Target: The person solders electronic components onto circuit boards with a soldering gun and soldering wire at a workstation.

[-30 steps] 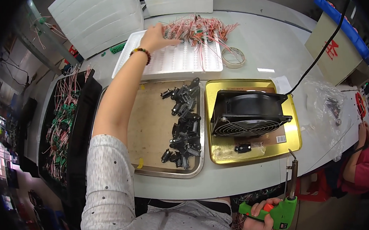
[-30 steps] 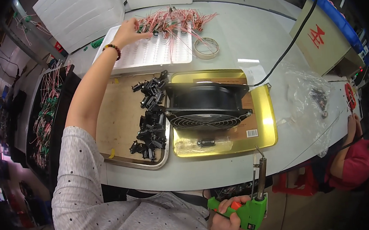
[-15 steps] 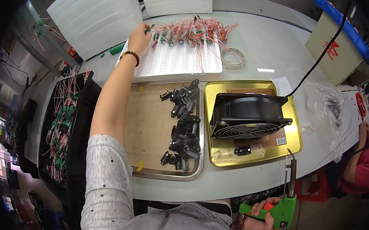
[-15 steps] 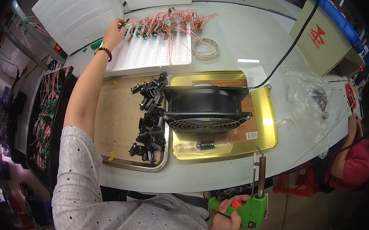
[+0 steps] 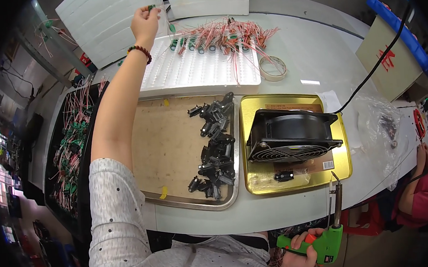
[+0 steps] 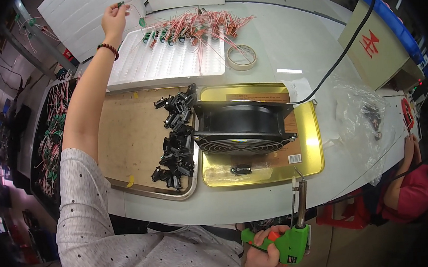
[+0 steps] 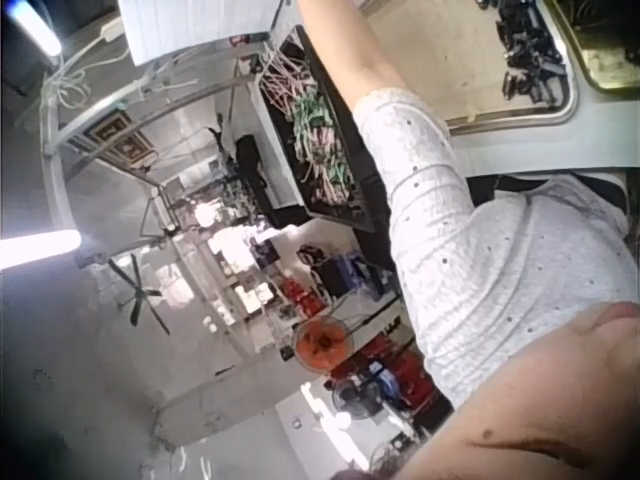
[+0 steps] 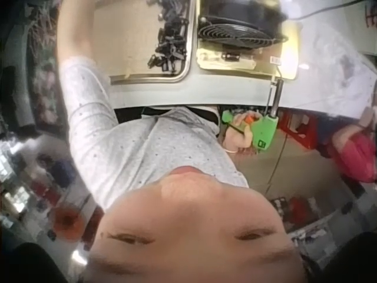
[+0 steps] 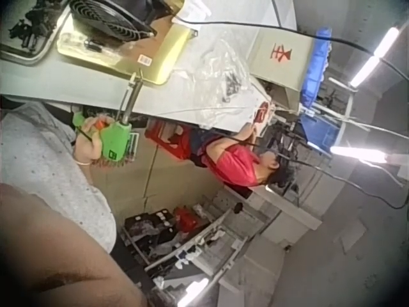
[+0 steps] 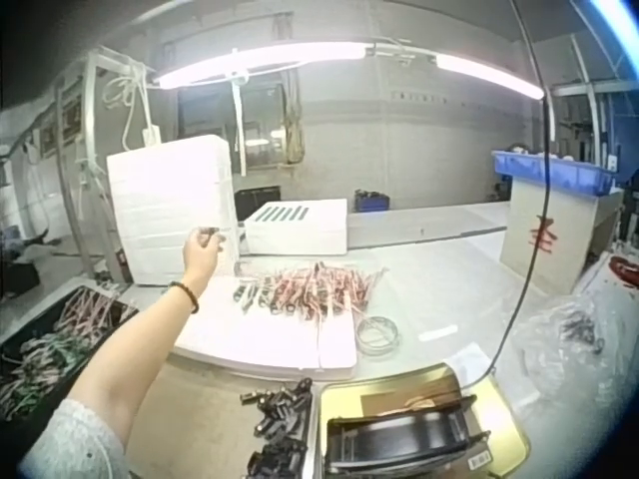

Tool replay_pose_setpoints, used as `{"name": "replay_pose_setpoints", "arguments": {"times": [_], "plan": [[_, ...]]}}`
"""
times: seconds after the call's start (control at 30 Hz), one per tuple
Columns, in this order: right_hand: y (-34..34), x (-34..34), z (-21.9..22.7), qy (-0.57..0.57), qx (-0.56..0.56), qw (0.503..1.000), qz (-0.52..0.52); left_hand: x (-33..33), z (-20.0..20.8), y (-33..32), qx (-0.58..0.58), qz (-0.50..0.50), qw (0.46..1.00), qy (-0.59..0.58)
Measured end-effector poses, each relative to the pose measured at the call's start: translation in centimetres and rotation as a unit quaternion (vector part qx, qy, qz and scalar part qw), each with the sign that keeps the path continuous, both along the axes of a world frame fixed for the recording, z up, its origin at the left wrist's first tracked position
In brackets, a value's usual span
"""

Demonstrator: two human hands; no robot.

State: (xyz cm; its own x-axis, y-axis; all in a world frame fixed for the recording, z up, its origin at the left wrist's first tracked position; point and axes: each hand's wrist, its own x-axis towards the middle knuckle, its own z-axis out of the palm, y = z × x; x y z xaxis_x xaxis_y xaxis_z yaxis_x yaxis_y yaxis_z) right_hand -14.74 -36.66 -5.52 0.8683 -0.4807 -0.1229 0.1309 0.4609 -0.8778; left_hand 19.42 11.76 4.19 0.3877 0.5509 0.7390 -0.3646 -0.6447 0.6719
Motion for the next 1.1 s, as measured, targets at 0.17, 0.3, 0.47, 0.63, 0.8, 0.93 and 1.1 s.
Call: {"name": "replay_pose_setpoints", "arguments": {"times": [0.17, 0.3, 0.47, 0.63, 0.8, 0.93, 1.1], "plan": [[0.2, -0.2, -0.1, 0.002, -0.003, 1.000, -0.005, -1.3, 4.2, 2.8, 0.060, 0.167, 0.948, -0.265], [-1.0, -0.9, -1.6, -0.056, 0.041, 0.997, 0.047, -4.3, 5.4, 2.1, -0.062, 0.011, 0.973, -0.223], [-0.9, -1.2, -1.1, -0.049, 0.044, 0.996, 0.068, -6.7, 2.7, 1.6, -0.029, -0.155, 0.952, 0.262], [-0.9, -1.8, -1.1, -0.080, 0.054, 0.991, 0.091, -8.2, 1.3, 1.9, -0.071, -0.111, 0.957, 0.257], [-1.6, -2.4, -1.4, -0.093, 0.041, 0.990, 0.093, -8.4, 3.6, 1.4, -0.086, -0.133, 0.980, 0.121], [-1.5, -2.6, -1.5, -0.115, 0.062, 0.986, 0.103, -8.5, 5.0, 2.5, -0.071, -0.213, 0.974, -0.021], [-1.2, -2.6, -1.5, -0.131, 0.059, 0.981, 0.133, -9.9, 1.5, 0.0, -0.038, -0.146, 0.955, 0.257]]}}
